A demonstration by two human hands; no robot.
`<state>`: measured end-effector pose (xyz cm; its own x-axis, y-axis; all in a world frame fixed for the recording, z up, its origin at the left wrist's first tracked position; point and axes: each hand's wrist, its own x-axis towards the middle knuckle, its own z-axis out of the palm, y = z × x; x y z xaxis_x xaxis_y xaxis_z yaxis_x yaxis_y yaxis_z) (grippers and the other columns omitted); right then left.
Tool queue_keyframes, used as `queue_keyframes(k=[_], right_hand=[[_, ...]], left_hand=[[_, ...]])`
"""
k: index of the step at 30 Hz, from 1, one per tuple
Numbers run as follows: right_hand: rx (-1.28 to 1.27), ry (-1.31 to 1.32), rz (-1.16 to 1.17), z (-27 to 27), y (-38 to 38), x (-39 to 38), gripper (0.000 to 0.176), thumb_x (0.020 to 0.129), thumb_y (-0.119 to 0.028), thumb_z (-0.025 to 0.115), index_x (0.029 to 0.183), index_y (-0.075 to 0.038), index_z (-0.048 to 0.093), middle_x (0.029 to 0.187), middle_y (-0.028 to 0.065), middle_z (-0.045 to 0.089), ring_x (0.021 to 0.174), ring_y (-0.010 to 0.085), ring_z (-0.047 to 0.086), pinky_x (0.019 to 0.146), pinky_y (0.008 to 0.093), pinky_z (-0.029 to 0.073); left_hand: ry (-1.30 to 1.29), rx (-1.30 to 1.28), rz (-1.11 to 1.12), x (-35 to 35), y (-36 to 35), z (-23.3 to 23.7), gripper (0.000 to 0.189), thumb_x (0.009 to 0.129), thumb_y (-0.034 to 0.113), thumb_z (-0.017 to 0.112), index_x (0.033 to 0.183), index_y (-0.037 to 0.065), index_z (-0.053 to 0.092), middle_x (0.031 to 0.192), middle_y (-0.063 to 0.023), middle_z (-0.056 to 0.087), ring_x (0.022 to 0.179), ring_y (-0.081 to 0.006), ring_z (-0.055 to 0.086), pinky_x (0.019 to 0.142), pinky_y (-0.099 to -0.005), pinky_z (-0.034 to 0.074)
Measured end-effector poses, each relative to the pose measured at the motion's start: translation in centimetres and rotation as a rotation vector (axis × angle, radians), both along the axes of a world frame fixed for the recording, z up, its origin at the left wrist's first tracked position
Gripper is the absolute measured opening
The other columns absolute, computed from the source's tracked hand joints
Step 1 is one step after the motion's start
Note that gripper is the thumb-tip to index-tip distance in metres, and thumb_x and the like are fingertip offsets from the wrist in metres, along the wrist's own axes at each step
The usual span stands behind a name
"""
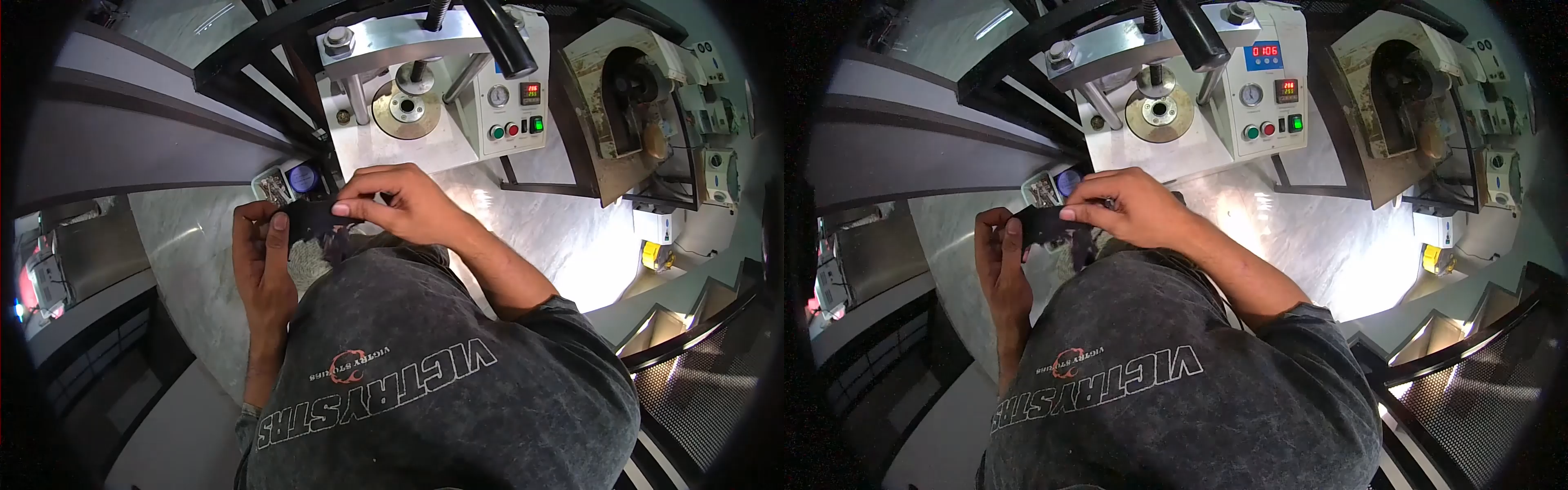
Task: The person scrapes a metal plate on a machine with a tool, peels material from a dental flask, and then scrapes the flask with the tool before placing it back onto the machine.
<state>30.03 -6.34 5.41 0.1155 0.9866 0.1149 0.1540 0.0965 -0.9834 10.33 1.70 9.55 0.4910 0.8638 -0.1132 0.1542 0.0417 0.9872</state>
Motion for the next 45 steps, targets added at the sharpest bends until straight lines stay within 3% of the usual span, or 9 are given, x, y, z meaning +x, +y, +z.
queue_keyframes(k=[5, 8, 11, 13, 18, 27, 33, 40, 45], right_hand=[[-0.134, 0.200, -0.045, -0.7, -0.3, 0.4, 0.027, 0.095, -0.029, 0.067, 0.092, -0.001, 0.069, 0.068, 0.0015, 0.060, 0.064, 0.0108, 0.053, 0.061, 0.0276, 0.042], [-0.217, 0.400, 0.017, 0.6, 0.4, 0.3, 0.026, 0.097, -0.028, 0.066, 0.092, -0.003, 0.068, 0.066, -0.0062, 0.053, 0.064, 0.0031, 0.044, 0.058, 0.0229, 0.036], [-0.258, 0.427, 0.029, 1.8, 1.4, 0.5, 0.024, 0.098, -0.027, 0.065, 0.093, -0.004, 0.068, 0.069, -0.0066, 0.055, 0.066, 0.0023, 0.045, 0.058, 0.0220, 0.036], [-0.100, 0.409, -0.029, 1.2, 2.1, 0.5, 0.026, 0.099, -0.028, 0.064, 0.093, -0.003, 0.068, 0.073, -0.0060, 0.058, 0.068, 0.0022, 0.048, 0.061, 0.0216, 0.038], [-0.217, 0.375, 0.005, 1.9, 2.5, 0.6, 0.026, 0.099, -0.026, 0.064, 0.093, -0.002, 0.068, 0.076, -0.0037, 0.062, 0.073, 0.0036, 0.050, 0.066, 0.0221, 0.042], [-0.045, 0.068, -0.105, 1.5, 2.8, -1.4, 0.015, 0.092, -0.015, 0.070, 0.097, -0.001, 0.069, 0.085, -0.0005, 0.064, 0.076, 0.0070, 0.055, 0.071, 0.0239, 0.045], [0.218, -0.175, -0.104, 2.6, 1.8, -1.8, 0.026, 0.081, -0.009, 0.079, 0.104, -0.002, 0.072, 0.088, 0.0058, 0.066, 0.077, 0.0127, 0.060, 0.067, 0.0261, 0.048], [0.346, -0.645, -0.175, 1.7, 2.0, -2.6, 0.040, 0.070, -0.010, 0.077, 0.109, -0.017, 0.071, 0.097, -0.0028, 0.064, 0.083, 0.0183, 0.063, 0.060, 0.0306, 0.055], [0.400, -0.662, -0.110, 0.7, 2.3, -2.6, 0.042, 0.067, -0.009, 0.075, 0.108, -0.016, 0.068, 0.099, -0.0030, 0.062, 0.087, 0.0179, 0.062, 0.059, 0.0299, 0.054]], left_hand=[[0.025, -0.023, -0.038, 0.7, 1.0, -0.9, 0.017, 0.101, 0.014, 0.056, 0.112, 0.002, 0.052, 0.101, -0.0024, 0.057, 0.093, -0.0078, 0.051, 0.084, -0.0226, 0.040], [-0.243, -0.087, -0.113, 2.1, 1.5, -1.3, 0.030, 0.095, 0.007, 0.061, 0.123, 0.002, 0.054, 0.114, -0.0050, 0.061, 0.103, -0.0121, 0.056, 0.094, -0.0254, 0.041], [-0.102, -0.175, -0.329, 1.6, 2.0, -1.1, 0.037, 0.089, 0.003, 0.068, 0.124, 0.002, 0.056, 0.116, -0.0048, 0.060, 0.100, -0.0111, 0.057, 0.093, -0.0263, 0.042], [-0.038, -0.142, -0.295, 1.3, 2.0, -1.8, 0.041, 0.083, 0.001, 0.074, 0.122, 0.000, 0.059, 0.114, -0.0039, 0.061, 0.098, -0.0102, 0.057, 0.093, -0.0252, 0.043], [-0.268, -0.248, -0.164, 1.1, 2.0, -1.8, 0.033, 0.086, 0.008, 0.073, 0.117, -0.001, 0.062, 0.104, -0.0033, 0.066, 0.099, -0.0101, 0.060, 0.090, -0.0244, 0.046], [-0.163, -0.539, -0.112, 0.7, 1.7, -0.9, 0.022, 0.094, 0.021, 0.067, 0.102, 0.000, 0.067, 0.091, -0.0013, 0.069, 0.080, -0.0075, 0.063, 0.071, -0.0226, 0.048], [-0.075, -0.229, -0.030, 0.9, 1.2, 0.0, 0.034, 0.101, 0.029, 0.057, 0.092, -0.001, 0.070, 0.080, 0.0015, 0.067, 0.072, -0.0055, 0.056, 0.069, -0.0213, 0.044], [0.093, -0.019, 0.025, 0.8, 1.3, -0.2, 0.042, 0.103, 0.032, 0.054, 0.087, -0.004, 0.069, 0.069, 0.0035, 0.056, 0.066, -0.0045, 0.042, 0.059, -0.0240, 0.033], [0.190, -0.013, 0.025, 0.0, 1.6, -1.1, 0.044, 0.104, 0.032, 0.053, 0.080, -0.003, 0.065, 0.061, 0.0053, 0.051, 0.062, -0.0060, 0.040, 0.055, -0.0284, 0.031]])
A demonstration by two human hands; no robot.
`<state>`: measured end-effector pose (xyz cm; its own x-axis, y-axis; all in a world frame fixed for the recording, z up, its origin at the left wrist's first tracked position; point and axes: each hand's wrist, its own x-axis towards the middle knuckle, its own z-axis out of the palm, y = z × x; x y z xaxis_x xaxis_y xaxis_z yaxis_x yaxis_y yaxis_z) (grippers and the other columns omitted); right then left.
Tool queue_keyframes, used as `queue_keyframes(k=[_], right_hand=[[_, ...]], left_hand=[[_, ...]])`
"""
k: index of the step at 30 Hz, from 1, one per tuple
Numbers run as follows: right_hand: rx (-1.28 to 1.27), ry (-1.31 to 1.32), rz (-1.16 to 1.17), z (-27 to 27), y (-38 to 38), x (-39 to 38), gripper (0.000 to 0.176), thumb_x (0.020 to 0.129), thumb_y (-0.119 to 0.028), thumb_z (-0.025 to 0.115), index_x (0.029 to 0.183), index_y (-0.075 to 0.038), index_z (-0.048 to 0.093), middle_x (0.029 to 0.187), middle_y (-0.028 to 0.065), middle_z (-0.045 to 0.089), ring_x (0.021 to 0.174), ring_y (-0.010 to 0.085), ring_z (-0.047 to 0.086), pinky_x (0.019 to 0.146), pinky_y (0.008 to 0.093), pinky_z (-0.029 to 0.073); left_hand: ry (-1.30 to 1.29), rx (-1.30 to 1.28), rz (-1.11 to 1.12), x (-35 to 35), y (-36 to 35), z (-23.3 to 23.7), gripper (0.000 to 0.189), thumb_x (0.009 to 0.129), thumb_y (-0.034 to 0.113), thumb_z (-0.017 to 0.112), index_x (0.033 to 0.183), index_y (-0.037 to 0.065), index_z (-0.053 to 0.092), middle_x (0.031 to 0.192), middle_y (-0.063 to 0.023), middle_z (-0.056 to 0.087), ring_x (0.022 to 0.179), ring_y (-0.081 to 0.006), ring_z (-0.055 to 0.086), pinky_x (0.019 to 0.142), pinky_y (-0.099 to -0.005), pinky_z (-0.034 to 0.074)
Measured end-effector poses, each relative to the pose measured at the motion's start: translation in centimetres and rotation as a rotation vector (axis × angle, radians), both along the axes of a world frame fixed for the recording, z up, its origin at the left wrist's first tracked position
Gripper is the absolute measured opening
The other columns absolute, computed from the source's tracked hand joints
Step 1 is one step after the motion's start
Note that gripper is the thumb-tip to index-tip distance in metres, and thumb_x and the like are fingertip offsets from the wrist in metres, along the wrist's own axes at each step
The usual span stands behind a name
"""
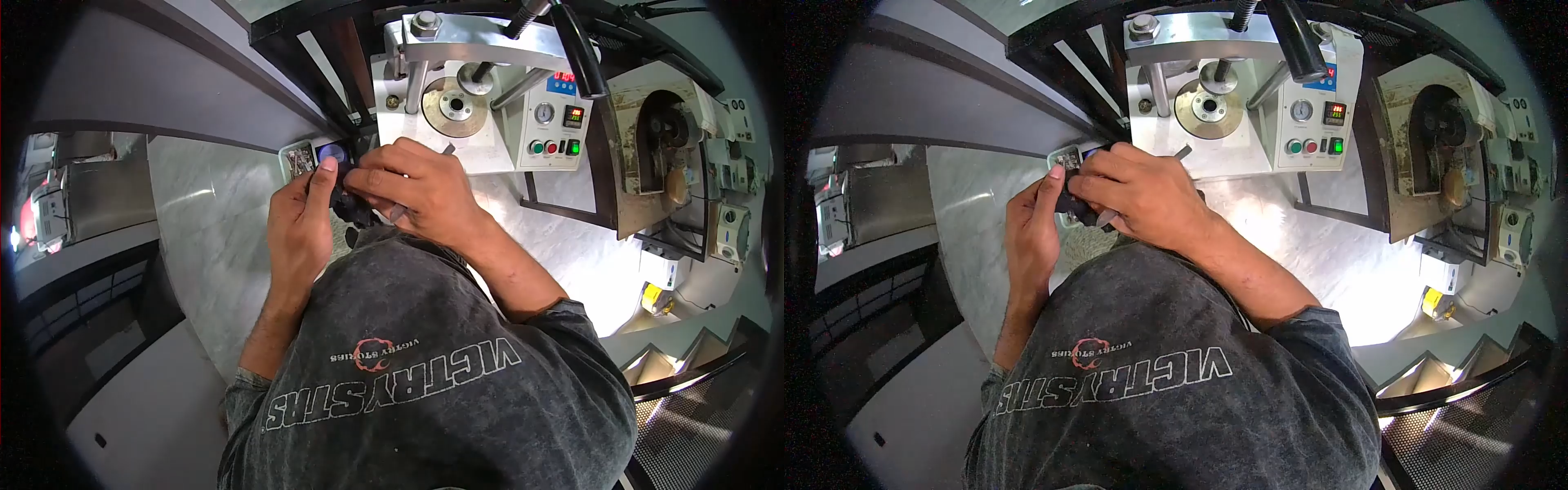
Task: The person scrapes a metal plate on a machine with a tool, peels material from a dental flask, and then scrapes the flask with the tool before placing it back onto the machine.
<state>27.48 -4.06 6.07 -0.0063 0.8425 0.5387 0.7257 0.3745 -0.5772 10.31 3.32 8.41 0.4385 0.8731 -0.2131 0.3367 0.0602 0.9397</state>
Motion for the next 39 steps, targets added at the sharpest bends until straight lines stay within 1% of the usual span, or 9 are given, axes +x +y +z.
queue_keyframes(k=[4, 8, 10, 21, 24, 26, 30, 32, 39], right_hand=[[-0.009, -0.034, 0.062, 0.3, -0.3, 0.0, 0.038, 0.070, -0.008, 0.071, 0.108, -0.014, 0.068, 0.101, -0.0021, 0.063, 0.086, 0.0185, 0.062, 0.058, 0.0296, 0.054], [0.043, 0.021, 0.232, 1.0, -2.0, 0.4, 0.034, 0.072, -0.009, 0.069, 0.106, -0.013, 0.068, 0.102, -0.0015, 0.065, 0.084, 0.0186, 0.063, 0.058, 0.0295, 0.054], [0.012, 0.094, 0.208, 0.7, -2.6, 0.2, 0.030, 0.073, -0.008, 0.069, 0.103, -0.013, 0.069, 0.101, -0.0011, 0.067, 0.082, 0.0189, 0.064, 0.057, 0.0305, 0.055], [0.037, 0.064, 0.058, -0.4, 0.6, -0.7, 0.030, 0.073, -0.010, 0.072, 0.103, -0.014, 0.069, 0.097, -0.0026, 0.065, 0.089, 0.0178, 0.063, 0.062, 0.0314, 0.054], [0.067, 0.065, 0.006, -0.2, 1.9, -1.2, 0.031, 0.073, -0.012, 0.073, 0.104, -0.014, 0.069, 0.098, -0.0032, 0.064, 0.089, 0.0179, 0.062, 0.062, 0.0303, 0.055], [0.064, 0.023, 0.007, -0.3, 2.1, -1.5, 0.031, 0.073, -0.013, 0.073, 0.104, -0.014, 0.069, 0.098, -0.0030, 0.063, 0.089, 0.0185, 0.061, 0.062, 0.0302, 0.055], [0.072, -0.060, 0.019, -0.3, 2.3, -1.7, 0.032, 0.075, -0.014, 0.071, 0.107, -0.012, 0.067, 0.098, -0.0002, 0.061, 0.087, 0.0199, 0.061, 0.063, 0.0309, 0.055], [0.035, -0.051, 0.047, -0.2, 2.3, -1.8, 0.033, 0.076, -0.012, 0.070, 0.109, -0.010, 0.066, 0.099, 0.0012, 0.061, 0.087, 0.0207, 0.061, 0.063, 0.0317, 0.055], [0.017, -0.024, 0.141, -1.3, 1.6, -0.7, 0.034, 0.077, -0.007, 0.065, 0.111, -0.007, 0.062, 0.100, 0.0052, 0.060, 0.090, 0.0236, 0.063, 0.063, 0.0336, 0.056]], left_hand=[[-0.072, 0.271, 0.007, 0.6, -0.1, -1.8, 0.045, 0.103, 0.032, 0.053, 0.077, -0.003, 0.065, 0.059, 0.0038, 0.054, 0.059, -0.0077, 0.040, 0.055, -0.0317, 0.036], [0.142, 0.270, 0.114, -0.5, 2.1, -2.2, 0.044, 0.103, 0.033, 0.053, 0.081, -0.003, 0.068, 0.067, 0.0001, 0.064, 0.063, -0.0078, 0.048, 0.063, -0.0290, 0.044], [-0.074, 0.079, 0.220, -0.7, 3.0, -1.3, 0.044, 0.104, 0.033, 0.053, 0.087, -0.004, 0.070, 0.077, -0.0013, 0.069, 0.068, -0.0079, 0.055, 0.070, -0.0259, 0.047], [-0.021, 0.159, 0.121, -0.7, 2.0, 0.1, 0.046, 0.104, 0.034, 0.052, 0.084, -0.004, 0.068, 0.063, 0.0041, 0.055, 0.058, -0.0045, 0.042, 0.052, -0.0257, 0.033], [0.021, 0.100, 0.084, -0.6, 1.6, 0.2, 0.042, 0.105, 0.030, 0.050, 0.093, -0.005, 0.069, 0.081, -0.0029, 0.066, 0.076, -0.0082, 0.055, 0.075, -0.0244, 0.044], [-0.053, 0.169, 0.108, 0.1, 1.0, 0.4, 0.046, 0.105, 0.033, 0.051, 0.078, -0.003, 0.064, 0.060, 0.0055, 0.047, 0.058, -0.0039, 0.036, 0.051, -0.0268, 0.027], [-0.016, 0.164, 0.090, -0.4, 1.2, 0.0, 0.044, 0.105, 0.031, 0.051, 0.080, -0.004, 0.063, 0.060, 0.0053, 0.047, 0.059, -0.0039, 0.036, 0.051, -0.0276, 0.027], [0.007, 0.100, 0.056, -0.8, 1.5, -0.3, 0.041, 0.105, 0.029, 0.052, 0.091, -0.006, 0.067, 0.080, -0.0019, 0.066, 0.076, -0.0070, 0.054, 0.069, -0.0255, 0.043], [0.011, 0.069, 0.123, 0.6, 0.4, -1.2, 0.038, 0.104, 0.028, 0.055, 0.093, -0.006, 0.067, 0.079, 0.0001, 0.063, 0.076, -0.0065, 0.051, 0.070, -0.0247, 0.043]])
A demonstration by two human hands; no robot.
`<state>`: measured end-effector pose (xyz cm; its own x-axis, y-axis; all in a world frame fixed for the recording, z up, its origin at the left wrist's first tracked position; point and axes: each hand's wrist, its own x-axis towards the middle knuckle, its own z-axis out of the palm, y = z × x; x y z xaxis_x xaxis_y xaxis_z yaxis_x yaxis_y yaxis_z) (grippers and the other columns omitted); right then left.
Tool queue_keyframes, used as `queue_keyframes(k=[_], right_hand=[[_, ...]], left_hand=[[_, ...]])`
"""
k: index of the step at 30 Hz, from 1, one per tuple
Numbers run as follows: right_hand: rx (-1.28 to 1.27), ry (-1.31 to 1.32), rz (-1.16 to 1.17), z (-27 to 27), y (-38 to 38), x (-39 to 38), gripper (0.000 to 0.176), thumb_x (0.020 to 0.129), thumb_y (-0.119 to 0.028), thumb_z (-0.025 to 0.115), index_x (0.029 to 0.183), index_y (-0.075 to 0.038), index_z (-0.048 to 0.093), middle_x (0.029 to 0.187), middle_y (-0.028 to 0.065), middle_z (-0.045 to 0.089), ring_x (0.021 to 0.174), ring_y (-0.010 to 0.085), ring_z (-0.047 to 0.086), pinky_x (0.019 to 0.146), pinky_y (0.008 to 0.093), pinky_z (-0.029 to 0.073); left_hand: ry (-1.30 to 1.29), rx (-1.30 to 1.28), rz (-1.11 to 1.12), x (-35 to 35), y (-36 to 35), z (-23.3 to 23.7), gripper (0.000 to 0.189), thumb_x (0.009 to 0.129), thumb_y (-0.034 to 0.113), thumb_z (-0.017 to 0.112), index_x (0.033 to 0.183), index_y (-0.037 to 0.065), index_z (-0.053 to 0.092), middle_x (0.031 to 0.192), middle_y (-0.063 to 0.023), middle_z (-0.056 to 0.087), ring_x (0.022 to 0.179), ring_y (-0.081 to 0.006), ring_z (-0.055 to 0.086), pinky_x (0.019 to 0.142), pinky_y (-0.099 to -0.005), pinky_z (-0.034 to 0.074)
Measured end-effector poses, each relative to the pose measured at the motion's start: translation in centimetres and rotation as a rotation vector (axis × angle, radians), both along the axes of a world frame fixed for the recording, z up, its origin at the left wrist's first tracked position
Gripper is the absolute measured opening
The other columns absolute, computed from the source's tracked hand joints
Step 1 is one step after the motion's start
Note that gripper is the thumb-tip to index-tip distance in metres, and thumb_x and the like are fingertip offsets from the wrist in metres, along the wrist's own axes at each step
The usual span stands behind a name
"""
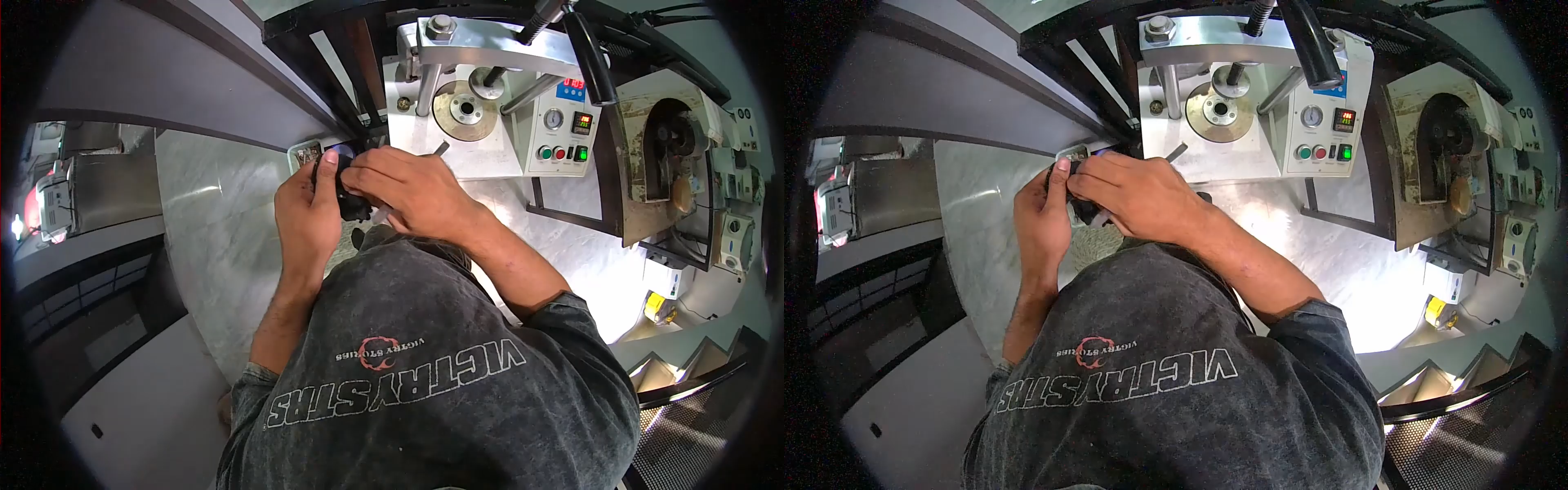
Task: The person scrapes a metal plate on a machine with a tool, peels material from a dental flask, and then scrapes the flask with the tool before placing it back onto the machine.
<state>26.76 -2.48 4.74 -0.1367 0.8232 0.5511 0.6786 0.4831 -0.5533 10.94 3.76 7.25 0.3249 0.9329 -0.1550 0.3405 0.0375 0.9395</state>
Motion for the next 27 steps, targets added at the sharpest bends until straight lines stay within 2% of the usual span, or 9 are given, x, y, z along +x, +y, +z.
queue_keyframes(k=[5, 7, 11, 17, 20, 22, 23, 25, 27], right_hand=[[-0.001, 0.111, 0.019, 1.1, -0.6, 0.2, 0.033, 0.076, -0.004, 0.066, 0.108, -0.008, 0.062, 0.098, 0.0050, 0.061, 0.086, 0.0247, 0.065, 0.060, 0.0347, 0.055], [-0.029, 0.188, 0.031, 1.2, -1.3, -0.1, 0.032, 0.075, -0.004, 0.067, 0.107, -0.008, 0.062, 0.097, 0.0049, 0.061, 0.083, 0.0253, 0.065, 0.059, 0.0352, 0.054], [-0.048, 0.270, -0.112, 0.5, -0.9, -0.5, 0.015, 0.086, -0.014, 0.068, 0.099, -0.010, 0.062, 0.088, 0.0060, 0.061, 0.073, 0.0258, 0.065, 0.056, 0.0361, 0.052], [-0.172, -0.050, -0.087, 2.1, 0.6, -0.3, 0.030, 0.088, -0.034, 0.067, 0.093, -0.006, 0.060, 0.087, 0.0094, 0.063, 0.079, 0.0294, 0.067, 0.061, 0.0411, 0.053], [-0.170, -0.128, -0.047, 1.9, 0.9, -0.3, 0.035, 0.085, -0.037, 0.067, 0.092, -0.004, 0.061, 0.087, 0.0105, 0.066, 0.080, 0.0292, 0.069, 0.063, 0.0421, 0.055], [-0.183, -0.161, -0.034, 1.6, 1.1, -0.7, 0.036, 0.084, -0.038, 0.067, 0.091, -0.003, 0.062, 0.085, 0.0107, 0.067, 0.079, 0.0291, 0.069, 0.064, 0.0417, 0.055], [-0.201, -0.198, -0.018, 1.1, 1.3, -0.7, 0.036, 0.085, -0.038, 0.066, 0.091, -0.003, 0.061, 0.083, 0.0106, 0.066, 0.077, 0.0298, 0.068, 0.063, 0.0416, 0.054], [-0.230, -0.233, -0.004, 0.6, 1.2, -1.0, 0.036, 0.086, -0.038, 0.065, 0.090, -0.003, 0.061, 0.082, 0.0104, 0.065, 0.076, 0.0304, 0.068, 0.063, 0.0415, 0.054], [-0.346, -0.248, 0.043, 0.1, 0.8, -1.7, 0.036, 0.085, -0.038, 0.066, 0.088, -0.003, 0.062, 0.078, 0.0121, 0.065, 0.074, 0.0310, 0.068, 0.063, 0.0429, 0.054]], left_hand=[[0.156, 0.192, 0.006, -0.3, 0.3, 0.3, 0.043, 0.105, 0.031, 0.051, 0.090, -0.006, 0.067, 0.074, -0.0014, 0.065, 0.069, -0.0077, 0.052, 0.066, -0.0277, 0.045], [-0.039, 0.132, 0.084, -2.0, 3.5, 0.4, 0.044, 0.104, 0.033, 0.052, 0.090, -0.005, 0.068, 0.076, -0.0021, 0.066, 0.073, -0.0065, 0.054, 0.068, -0.0261, 0.045], [0.068, 0.012, 0.005, -2.2, 2.2, 2.5, 0.045, 0.103, 0.036, 0.055, 0.090, -0.004, 0.068, 0.078, -0.0009, 0.065, 0.072, -0.0071, 0.053, 0.067, -0.0241, 0.043], [0.016, 0.031, -0.082, -1.1, 0.3, 2.3, 0.043, 0.104, 0.033, 0.052, 0.095, -0.006, 0.069, 0.080, -0.0031, 0.067, 0.073, -0.0080, 0.054, 0.069, -0.0247, 0.043], [0.242, 0.295, -0.119, -1.2, 0.0, 1.7, 0.042, 0.103, 0.036, 0.053, 0.087, 0.001, 0.070, 0.070, -0.0091, 0.068, 0.062, -0.0199, 0.056, 0.064, -0.0326, 0.045], [0.386, 0.400, -0.166, -1.6, -0.1, 1.3, 0.040, 0.101, 0.036, 0.053, 0.087, 0.002, 0.070, 0.074, -0.0139, 0.069, 0.073, -0.0291, 0.061, 0.072, -0.0384, 0.047], [0.387, 0.394, -0.165, -1.6, -0.2, 1.4, 0.040, 0.101, 0.036, 0.053, 0.087, 0.002, 0.070, 0.074, -0.0139, 0.069, 0.073, -0.0291, 0.061, 0.072, -0.0384, 0.047], [0.275, -0.007, -0.095, -1.6, -0.2, 1.6, 0.038, 0.101, 0.034, 0.053, 0.086, 0.002, 0.069, 0.072, -0.0128, 0.068, 0.081, -0.0298, 0.061, 0.075, -0.0405, 0.046], [0.361, 0.059, -0.147, -2.7, -0.8, 0.4, 0.036, 0.101, 0.032, 0.054, 0.086, 0.002, 0.067, 0.071, -0.0133, 0.067, 0.080, -0.0312, 0.060, 0.073, -0.0414, 0.046]])
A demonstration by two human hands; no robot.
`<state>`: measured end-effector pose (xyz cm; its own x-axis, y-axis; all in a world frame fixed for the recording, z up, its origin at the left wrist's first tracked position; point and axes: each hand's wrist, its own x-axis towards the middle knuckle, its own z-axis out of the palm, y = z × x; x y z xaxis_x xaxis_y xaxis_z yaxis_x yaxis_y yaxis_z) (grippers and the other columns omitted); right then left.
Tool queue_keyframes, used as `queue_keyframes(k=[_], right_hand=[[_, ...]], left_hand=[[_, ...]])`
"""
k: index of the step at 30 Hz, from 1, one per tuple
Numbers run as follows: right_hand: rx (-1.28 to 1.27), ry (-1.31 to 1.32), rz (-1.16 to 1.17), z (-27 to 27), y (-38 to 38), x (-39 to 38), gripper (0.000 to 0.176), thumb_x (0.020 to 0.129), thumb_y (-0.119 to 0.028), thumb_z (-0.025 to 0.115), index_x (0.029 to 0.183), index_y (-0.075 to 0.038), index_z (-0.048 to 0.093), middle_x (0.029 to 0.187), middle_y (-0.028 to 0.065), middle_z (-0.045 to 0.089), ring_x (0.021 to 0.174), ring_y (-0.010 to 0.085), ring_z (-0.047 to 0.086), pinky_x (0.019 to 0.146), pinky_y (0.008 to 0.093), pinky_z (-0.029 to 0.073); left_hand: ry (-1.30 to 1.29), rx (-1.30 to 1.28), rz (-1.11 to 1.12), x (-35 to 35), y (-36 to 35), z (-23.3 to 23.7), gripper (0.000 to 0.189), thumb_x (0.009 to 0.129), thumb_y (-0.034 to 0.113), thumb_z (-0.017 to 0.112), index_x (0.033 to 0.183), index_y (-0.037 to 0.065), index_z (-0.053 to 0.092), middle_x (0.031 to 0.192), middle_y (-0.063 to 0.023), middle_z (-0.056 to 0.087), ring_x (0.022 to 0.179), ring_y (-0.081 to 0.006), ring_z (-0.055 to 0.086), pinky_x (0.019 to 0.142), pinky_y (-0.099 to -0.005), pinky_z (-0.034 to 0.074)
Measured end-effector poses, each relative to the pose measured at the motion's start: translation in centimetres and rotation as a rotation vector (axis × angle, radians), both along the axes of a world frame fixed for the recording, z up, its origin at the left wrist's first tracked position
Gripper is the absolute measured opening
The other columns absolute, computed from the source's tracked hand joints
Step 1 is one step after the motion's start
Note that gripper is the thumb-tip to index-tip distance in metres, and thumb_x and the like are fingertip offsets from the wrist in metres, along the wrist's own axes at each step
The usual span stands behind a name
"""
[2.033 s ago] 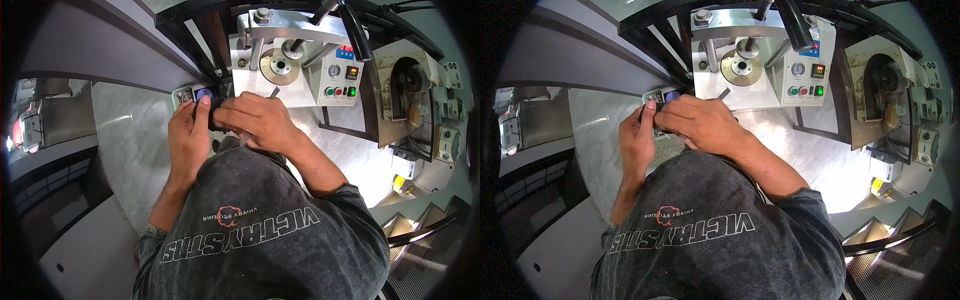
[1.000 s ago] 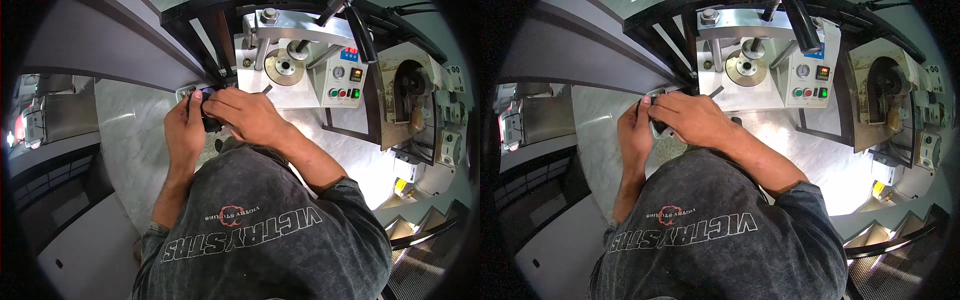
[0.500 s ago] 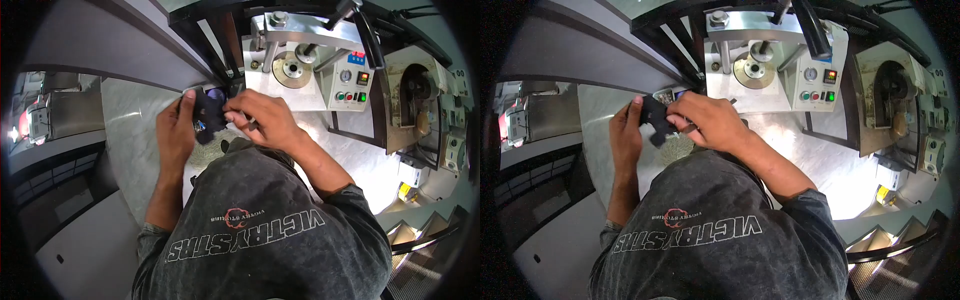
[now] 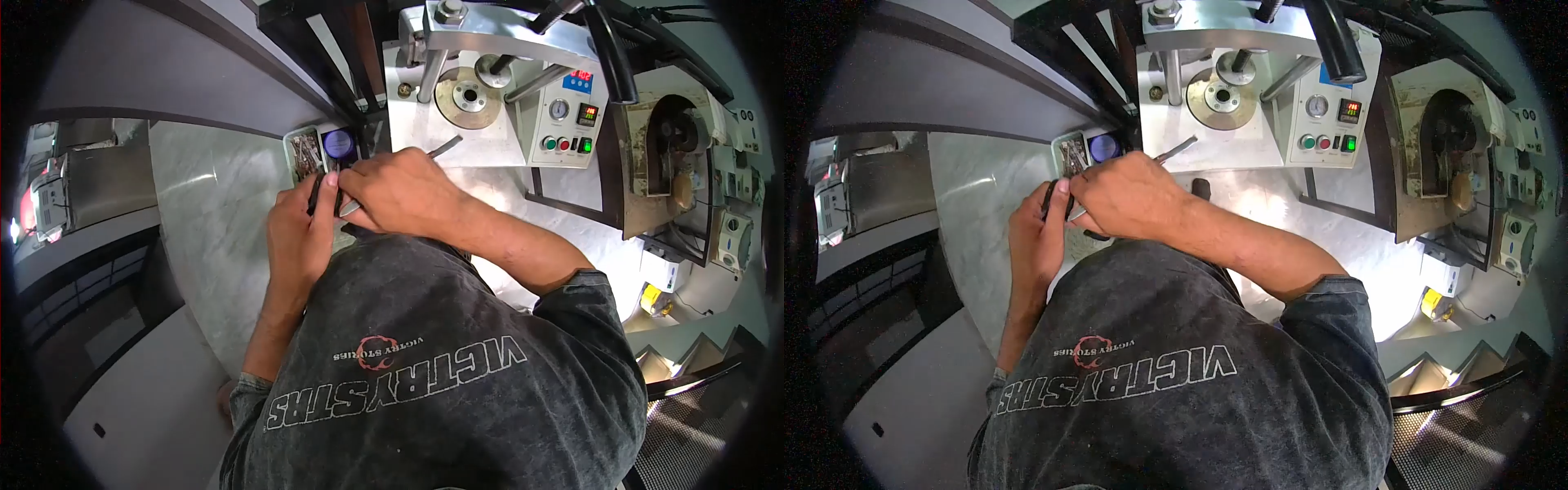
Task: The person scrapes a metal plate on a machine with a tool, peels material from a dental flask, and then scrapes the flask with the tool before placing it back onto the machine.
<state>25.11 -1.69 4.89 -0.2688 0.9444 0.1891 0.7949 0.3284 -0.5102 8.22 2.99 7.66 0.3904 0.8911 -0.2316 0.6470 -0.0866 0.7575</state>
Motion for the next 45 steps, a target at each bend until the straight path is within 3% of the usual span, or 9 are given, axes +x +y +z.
queue_keyframes(k=[6, 8, 14, 16, 20, 26, 35, 42, 45], right_hand=[[-0.238, 0.245, 0.056, -5.1, -2.6, -3.1, 0.031, 0.084, -0.035, 0.068, 0.095, -0.006, 0.068, 0.082, 0.0121, 0.070, 0.078, 0.0341, 0.069, 0.069, 0.0440, 0.055], [-0.224, 0.433, -0.023, -6.4, -3.5, -3.8, 0.034, 0.083, -0.034, 0.068, 0.099, -0.005, 0.063, 0.081, 0.0125, 0.069, 0.079, 0.0347, 0.068, 0.071, 0.0444, 0.054], [-0.803, 0.551, -0.065, -9.1, -5.1, -6.2, 0.027, 0.096, -0.032, 0.062, 0.098, -0.005, 0.059, 0.090, 0.0159, 0.070, 0.083, 0.0359, 0.068, 0.069, 0.0425, 0.052], [-0.701, 0.755, -0.091, -10.1, -5.6, -7.7, 0.027, 0.097, -0.032, 0.059, 0.099, -0.005, 0.059, 0.083, 0.0183, 0.066, 0.082, 0.0409, 0.065, 0.073, 0.0496, 0.049], [-0.727, 0.791, -0.098, -10.4, -5.8, -10.2, 0.025, 0.097, -0.030, 0.058, 0.101, -0.006, 0.059, 0.084, 0.0196, 0.066, 0.084, 0.0414, 0.064, 0.074, 0.0506, 0.049], [-0.671, 0.861, -0.099, -9.4, -5.8, -12.9, 0.024, 0.092, -0.029, 0.061, 0.098, -0.006, 0.061, 0.087, 0.0171, 0.068, 0.086, 0.0409, 0.065, 0.076, 0.0502, 0.049], [-0.630, 0.588, -0.338, -7.1, -7.8, -14.3, 0.025, 0.085, -0.027, 0.065, 0.095, -0.004, 0.063, 0.084, 0.0187, 0.069, 0.085, 0.0405, 0.066, 0.075, 0.0502, 0.050], [-0.659, 0.534, -0.433, -9.1, -8.2, -13.3, 0.033, 0.086, -0.034, 0.061, 0.093, -0.002, 0.065, 0.083, 0.0207, 0.068, 0.083, 0.0428, 0.065, 0.074, 0.0508, 0.050], [-0.633, 0.600, -0.472, -8.5, -9.3, -12.9, 0.032, 0.085, -0.033, 0.062, 0.093, -0.003, 0.065, 0.082, 0.0208, 0.068, 0.083, 0.0430, 0.065, 0.075, 0.0508, 0.050]], left_hand=[[0.034, 0.039, -0.151, -4.8, -2.4, -4.7, 0.024, 0.098, 0.022, 0.057, 0.086, 0.002, 0.063, 0.077, -0.0178, 0.064, 0.075, -0.0350, 0.057, 0.068, -0.0435, 0.045], [0.113, -0.116, -0.179, -6.1, -3.1, -5.5, 0.023, 0.097, 0.021, 0.058, 0.086, 0.001, 0.061, 0.078, -0.0190, 0.064, 0.074, -0.0362, 0.056, 0.066, -0.0427, 0.043], [-0.025, -0.505, -0.074, -9.5, -4.3, -8.8, 0.018, 0.092, 0.017, 0.057, 0.097, 0.000, 0.062, 0.078, -0.0169, 0.061, 0.074, -0.0250, 0.059, 0.067, -0.0356, 0.044], [-0.094, -0.482, -0.107, -10.9, -4.3, -9.5, 0.020, 0.089, 0.014, 0.057, 0.101, 0.000, 0.062, 0.081, -0.0172, 0.062, 0.073, -0.0246, 0.058, 0.068, -0.0352, 0.044], [0.015, -0.592, -0.173, -13.4, -2.3, -9.0, 0.024, 0.090, 0.019, 0.058, 0.103, 0.000, 0.064, 0.083, -0.0184, 0.063, 0.075, -0.0284, 0.061, 0.069, -0.0367, 0.045], [0.019, -0.467, -0.349, -14.0, -0.5, -8.1, 0.030, 0.100, 0.029, 0.055, 0.096, 0.001, 0.065, 0.081, -0.0173, 0.065, 0.075, -0.0327, 0.060, 0.068, -0.0387, 0.045], [-0.016, -0.356, -0.695, -16.2, 1.1, -11.9, 0.026, 0.097, 0.024, 0.057, 0.103, -0.001, 0.062, 0.089, -0.0227, 0.065, 0.085, -0.0405, 0.062, 0.076, -0.0421, 0.048], [-0.095, -0.397, -0.715, -12.6, 0.8, -13.0, 0.032, 0.098, 0.031, 0.060, 0.100, -0.001, 0.062, 0.086, -0.0228, 0.065, 0.082, -0.0405, 0.063, 0.071, -0.0434, 0.047], [-0.073, -0.462, -0.706, -11.9, 0.2, -11.9, 0.024, 0.094, 0.021, 0.057, 0.097, -0.002, 0.060, 0.083, -0.0245, 0.062, 0.077, -0.0411, 0.062, 0.069, -0.0436, 0.046]])
